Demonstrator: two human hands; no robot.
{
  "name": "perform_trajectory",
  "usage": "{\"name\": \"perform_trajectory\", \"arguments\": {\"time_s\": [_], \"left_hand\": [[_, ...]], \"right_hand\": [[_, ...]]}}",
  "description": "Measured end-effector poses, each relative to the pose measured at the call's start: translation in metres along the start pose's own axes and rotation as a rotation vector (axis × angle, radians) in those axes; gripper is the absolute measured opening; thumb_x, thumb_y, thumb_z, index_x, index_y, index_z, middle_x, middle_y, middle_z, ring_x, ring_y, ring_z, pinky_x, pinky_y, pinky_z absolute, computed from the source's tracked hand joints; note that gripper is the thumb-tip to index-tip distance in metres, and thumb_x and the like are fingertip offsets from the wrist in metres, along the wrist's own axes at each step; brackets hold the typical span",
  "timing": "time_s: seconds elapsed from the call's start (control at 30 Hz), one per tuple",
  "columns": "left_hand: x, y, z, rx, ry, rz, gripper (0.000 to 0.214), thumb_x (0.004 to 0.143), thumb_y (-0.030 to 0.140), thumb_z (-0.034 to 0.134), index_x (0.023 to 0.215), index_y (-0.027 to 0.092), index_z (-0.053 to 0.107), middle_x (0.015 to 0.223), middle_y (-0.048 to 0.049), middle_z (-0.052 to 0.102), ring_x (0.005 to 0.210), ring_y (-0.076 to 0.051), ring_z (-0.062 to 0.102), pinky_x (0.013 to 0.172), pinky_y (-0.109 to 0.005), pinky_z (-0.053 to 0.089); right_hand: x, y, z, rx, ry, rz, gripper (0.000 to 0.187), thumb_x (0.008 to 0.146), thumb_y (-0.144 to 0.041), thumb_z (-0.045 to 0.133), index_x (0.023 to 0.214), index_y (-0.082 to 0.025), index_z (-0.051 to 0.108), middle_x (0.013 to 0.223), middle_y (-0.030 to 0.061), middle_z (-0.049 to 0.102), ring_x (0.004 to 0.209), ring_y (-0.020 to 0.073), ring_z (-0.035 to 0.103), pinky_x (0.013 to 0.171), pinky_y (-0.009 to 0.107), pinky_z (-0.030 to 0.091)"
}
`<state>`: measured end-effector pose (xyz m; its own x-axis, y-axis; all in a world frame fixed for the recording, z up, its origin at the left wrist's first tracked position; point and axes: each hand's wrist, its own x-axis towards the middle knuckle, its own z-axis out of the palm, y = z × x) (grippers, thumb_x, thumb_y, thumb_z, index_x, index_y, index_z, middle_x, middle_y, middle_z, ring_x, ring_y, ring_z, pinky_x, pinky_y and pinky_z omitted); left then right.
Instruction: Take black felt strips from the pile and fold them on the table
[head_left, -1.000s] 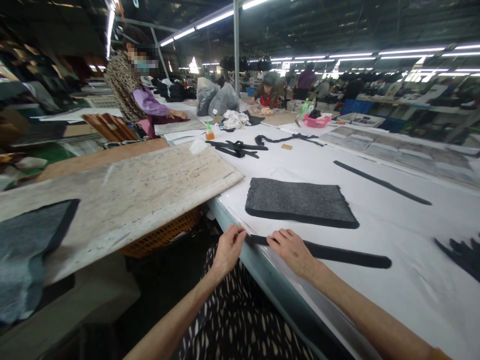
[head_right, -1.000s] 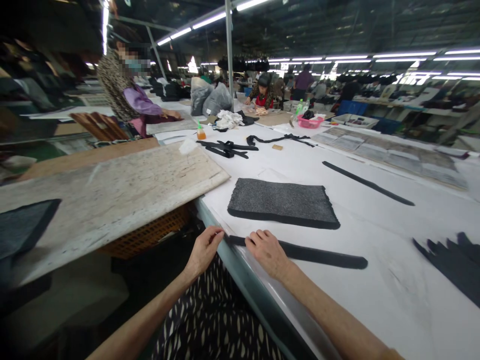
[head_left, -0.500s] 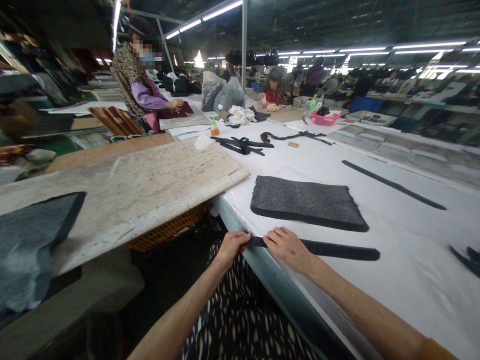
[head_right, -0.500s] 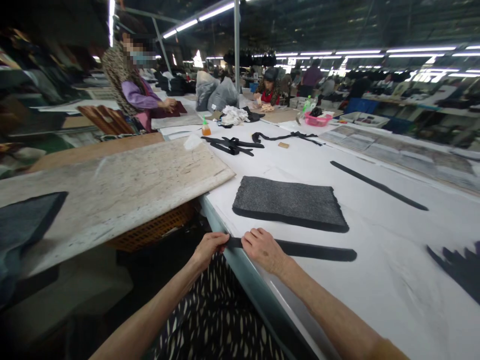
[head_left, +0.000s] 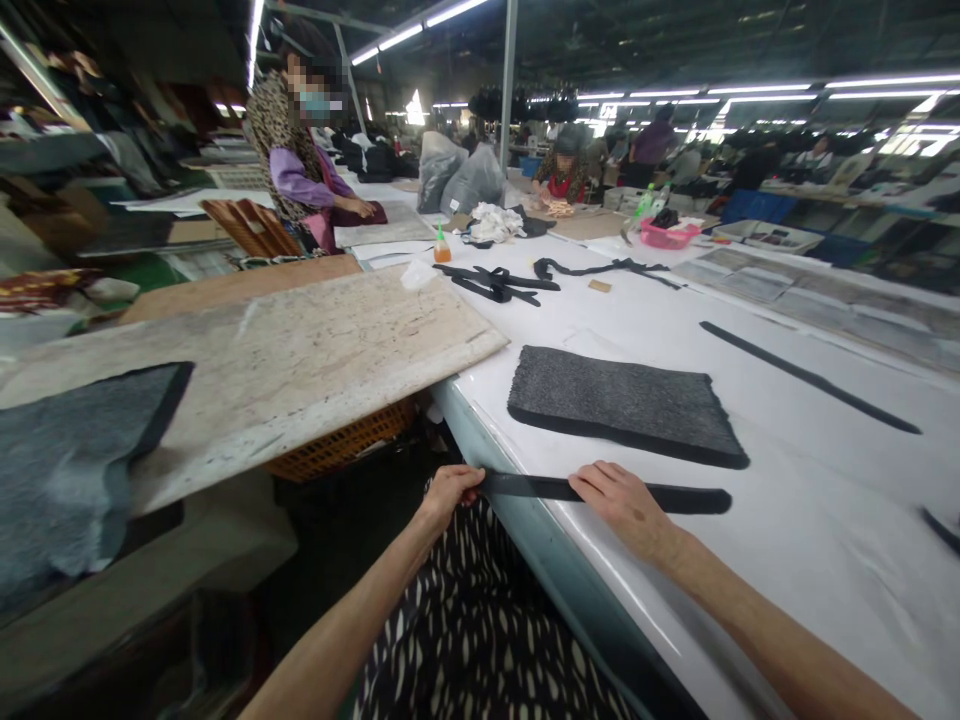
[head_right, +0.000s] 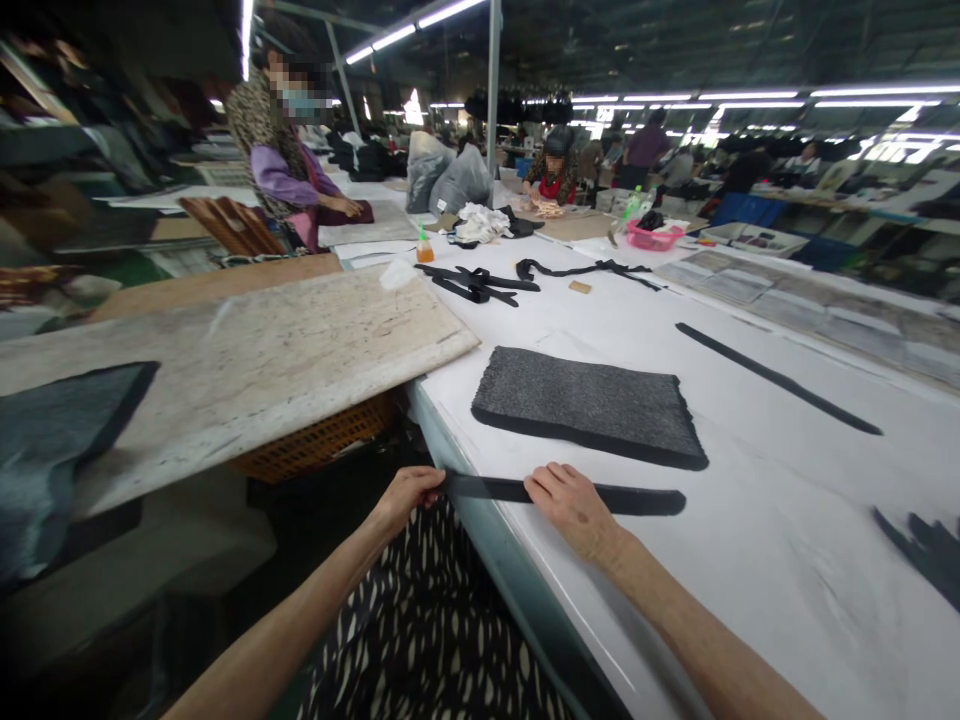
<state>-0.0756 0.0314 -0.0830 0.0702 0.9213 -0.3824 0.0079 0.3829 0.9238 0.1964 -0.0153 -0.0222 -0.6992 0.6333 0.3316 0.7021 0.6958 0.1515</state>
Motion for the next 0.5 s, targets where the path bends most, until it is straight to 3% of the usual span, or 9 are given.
{"name": "perform_trajectory", "arguments": {"time_s": [0.23, 0.5], "left_hand": [[0.007, -0.022, -0.027, 0.032, 0.092, -0.059, 0.034, 0.05, 0.042, 0.075, 0.052, 0.011, 0.06, 0.036, 0.0039, 0.043, 0.034, -0.006, 0.035, 0.038, -0.021, 0.024], [0.017, -0.037, -0.059, 0.048, 0.176, -0.197, 0.031, 0.052, 0.035, 0.077, 0.052, 0.01, 0.058, 0.04, 0.0019, 0.047, 0.035, -0.007, 0.035, 0.037, -0.02, 0.023]], "right_hand": [[-0.011, 0.004, 0.0, -0.037, 0.022, -0.028, 0.025, 0.087, -0.003, 0.037, 0.097, -0.01, 0.059, 0.086, 0.0089, 0.057, 0.079, 0.0192, 0.048, 0.07, 0.032, 0.039], [0.025, -0.021, 0.005, -0.124, -0.046, -0.165, 0.016, 0.085, -0.005, 0.044, 0.091, -0.012, 0.058, 0.083, 0.0058, 0.053, 0.074, 0.0176, 0.045, 0.062, 0.031, 0.037]]}}
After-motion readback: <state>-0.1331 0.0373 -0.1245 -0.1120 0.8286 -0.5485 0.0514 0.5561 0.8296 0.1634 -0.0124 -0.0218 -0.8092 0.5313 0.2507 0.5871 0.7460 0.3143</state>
